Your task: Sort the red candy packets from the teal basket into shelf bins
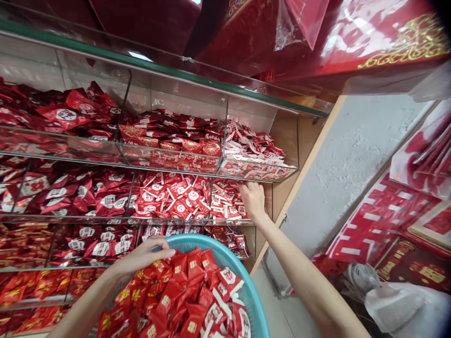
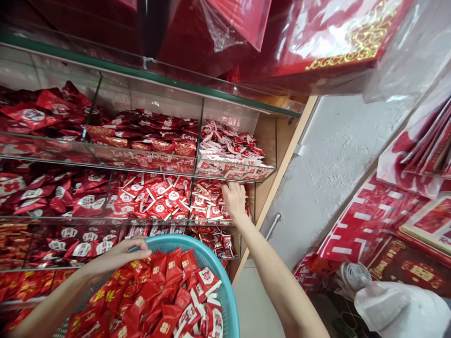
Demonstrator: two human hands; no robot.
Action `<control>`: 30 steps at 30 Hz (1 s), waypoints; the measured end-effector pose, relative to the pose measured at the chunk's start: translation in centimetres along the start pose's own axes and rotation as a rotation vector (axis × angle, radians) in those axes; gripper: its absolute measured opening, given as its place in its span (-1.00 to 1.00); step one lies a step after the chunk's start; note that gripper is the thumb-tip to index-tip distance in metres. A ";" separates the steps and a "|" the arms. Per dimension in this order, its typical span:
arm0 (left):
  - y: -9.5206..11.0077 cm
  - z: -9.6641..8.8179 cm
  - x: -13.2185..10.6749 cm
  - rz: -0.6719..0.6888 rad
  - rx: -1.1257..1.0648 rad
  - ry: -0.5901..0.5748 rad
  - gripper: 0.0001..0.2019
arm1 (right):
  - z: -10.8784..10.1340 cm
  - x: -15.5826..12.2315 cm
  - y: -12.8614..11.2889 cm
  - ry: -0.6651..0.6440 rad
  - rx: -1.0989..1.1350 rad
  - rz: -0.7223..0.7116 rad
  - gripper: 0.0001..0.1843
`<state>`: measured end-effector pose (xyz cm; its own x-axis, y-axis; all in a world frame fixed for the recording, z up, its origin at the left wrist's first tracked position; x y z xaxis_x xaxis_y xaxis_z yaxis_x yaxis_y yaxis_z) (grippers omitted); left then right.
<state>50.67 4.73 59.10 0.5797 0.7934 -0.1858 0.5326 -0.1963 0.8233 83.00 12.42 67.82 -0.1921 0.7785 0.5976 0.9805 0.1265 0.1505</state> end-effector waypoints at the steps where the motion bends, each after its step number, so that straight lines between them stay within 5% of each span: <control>1: 0.0 0.0 0.0 0.001 0.004 0.004 -0.60 | -0.2 -0.4 0.1 0.022 0.008 0.017 -0.74; 6: 0.1 0.0 -0.1 0.000 0.009 0.004 -0.61 | -2.2 -3.4 0.1 0.106 0.111 0.047 -0.69; 10: 0.8 0.1 -0.3 -0.008 -0.032 -0.017 -0.62 | -5.4 -6.6 -0.5 0.099 0.472 -0.035 -0.75; 14: 1.3 0.1 -0.4 -0.006 -0.036 -0.009 -0.63 | -6.4 -9.9 -2.1 -0.338 1.009 -0.022 -0.69; 17: 1.4 0.1 -0.4 -0.022 -0.041 -0.017 -0.64 | -4.9 -12.8 -3.8 -0.770 1.295 0.022 -0.60; 19: 1.3 0.1 -0.4 -0.027 -0.040 -0.021 -0.64 | -3.8 -14.4 -4.7 -0.923 1.379 0.036 -0.56; 30: 1.0 0.1 -0.2 -0.026 -0.024 -0.025 -0.62 | -2.5 -15.5 -4.8 -1.031 1.383 0.028 -0.49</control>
<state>51.13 4.35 59.89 0.5812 0.7833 -0.2205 0.5328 -0.1615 0.8307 81.14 -1.80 59.82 -0.6140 0.7618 -0.2067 0.3951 0.0700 -0.9160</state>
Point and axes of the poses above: each hand's wrist, its own x-axis towards the middle knuckle, its own z-axis out of the palm, y = z × x, the point moved 2 cm from there along x, towards the middle knuckle, and after that the axes turned 15 degrees about -y, right-handed, at the moved point
